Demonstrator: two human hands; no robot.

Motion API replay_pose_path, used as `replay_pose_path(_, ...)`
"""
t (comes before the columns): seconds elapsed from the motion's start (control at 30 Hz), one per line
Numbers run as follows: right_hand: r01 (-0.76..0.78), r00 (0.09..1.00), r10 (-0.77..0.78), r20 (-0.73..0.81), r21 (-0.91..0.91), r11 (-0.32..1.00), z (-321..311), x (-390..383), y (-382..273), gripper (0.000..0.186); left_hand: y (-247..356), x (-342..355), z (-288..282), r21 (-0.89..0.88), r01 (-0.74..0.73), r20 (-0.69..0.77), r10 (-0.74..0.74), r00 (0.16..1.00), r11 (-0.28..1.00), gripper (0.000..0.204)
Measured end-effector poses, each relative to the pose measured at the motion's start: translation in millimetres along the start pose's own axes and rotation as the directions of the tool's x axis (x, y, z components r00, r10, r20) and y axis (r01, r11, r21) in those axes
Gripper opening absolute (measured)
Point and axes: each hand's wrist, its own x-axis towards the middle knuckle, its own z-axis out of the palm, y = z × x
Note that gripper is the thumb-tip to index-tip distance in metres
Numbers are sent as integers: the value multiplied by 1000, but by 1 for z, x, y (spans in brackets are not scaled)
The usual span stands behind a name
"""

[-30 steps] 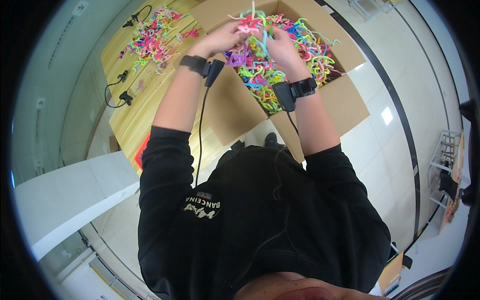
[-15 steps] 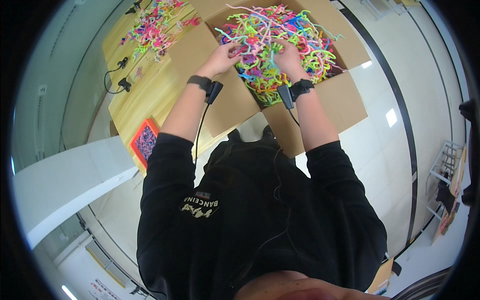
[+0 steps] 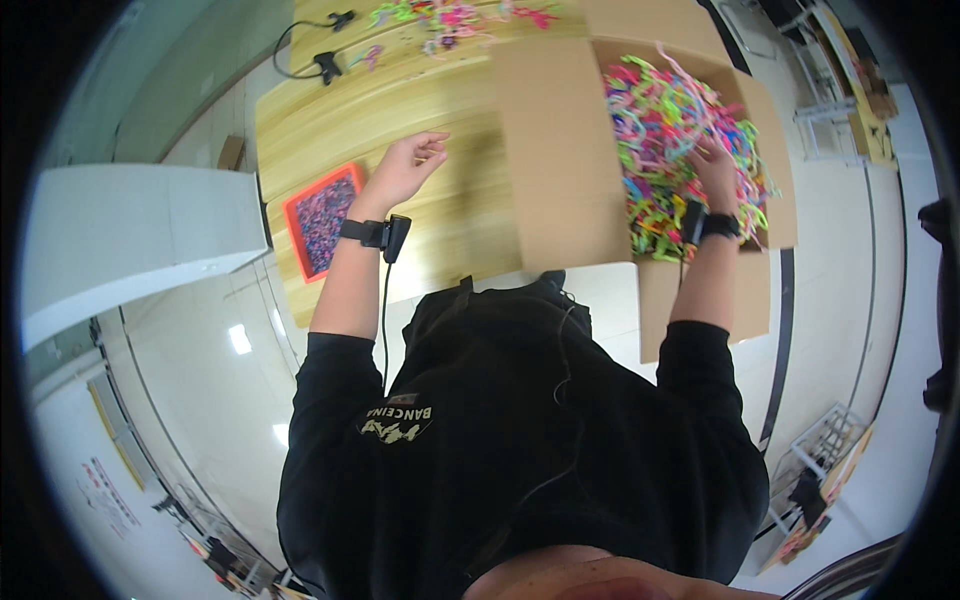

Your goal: The person repeatedly picks up handfuls of colorful plastic strips from a cardboard box, separates them, and places them back into the box. The person also moves a small orange tray on the table and occasionally picks up strips from the table surface.

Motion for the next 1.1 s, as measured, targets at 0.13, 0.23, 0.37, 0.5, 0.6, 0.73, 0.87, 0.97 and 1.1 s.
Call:
replay_pose_path(0.13, -59, 995, 14, -95, -488, 871, 3, -24, -31, 32, -83, -26, -54, -19, 130, -84, -131, 988, 991, 39)
replay_pose_path(0.23, 51, 964, -176, -197, -516, 855, 40, -37, -78, 26, -143, -39, -83, 74, 262, -187, -244, 952, 962, 42)
replay_pose_path(0.37, 143, 983, -176, -61, -355, 924, 143, -36, -129, 26, -200, -54, -79, 236, 442, -299, -368, 880, 865, 46)
replay_pose_path(0.5, 243, 947, -210, 241, -116, 963, 266, -29, -142, 36, -223, -38, -40, 211, 460, -237, -412, 880, 862, 48)
replay_pose_path(0.6, 325, 895, -262, 361, -124, 938, 331, -26, -142, 40, -236, -23, -20, 304, 487, -282, -410, 867, 819, 36)
replay_pose_path(0.73, 498, 841, -398, 367, -236, 834, 377, 2, -148, 30, -238, -12, -18, 258, 529, -374, -422, 826, 808, 27)
replay_pose_path(0.87, 345, 909, -290, 299, -150, 927, 420, 47, -160, 30, -217, -1, -25, 197, 479, -377, -385, 842, 856, 27)
replay_pose_path(0.97, 500, 860, -446, 249, -229, 836, 455, 94, -169, 42, -201, 17, -22, 234, 460, -374, -358, 856, 857, 25)
replay_pose_path(1.1, 489, 871, -448, 201, -276, 827, 511, 168, -196, 68, -188, 35, -12, 112, 301, -297, -258, 920, 947, 45)
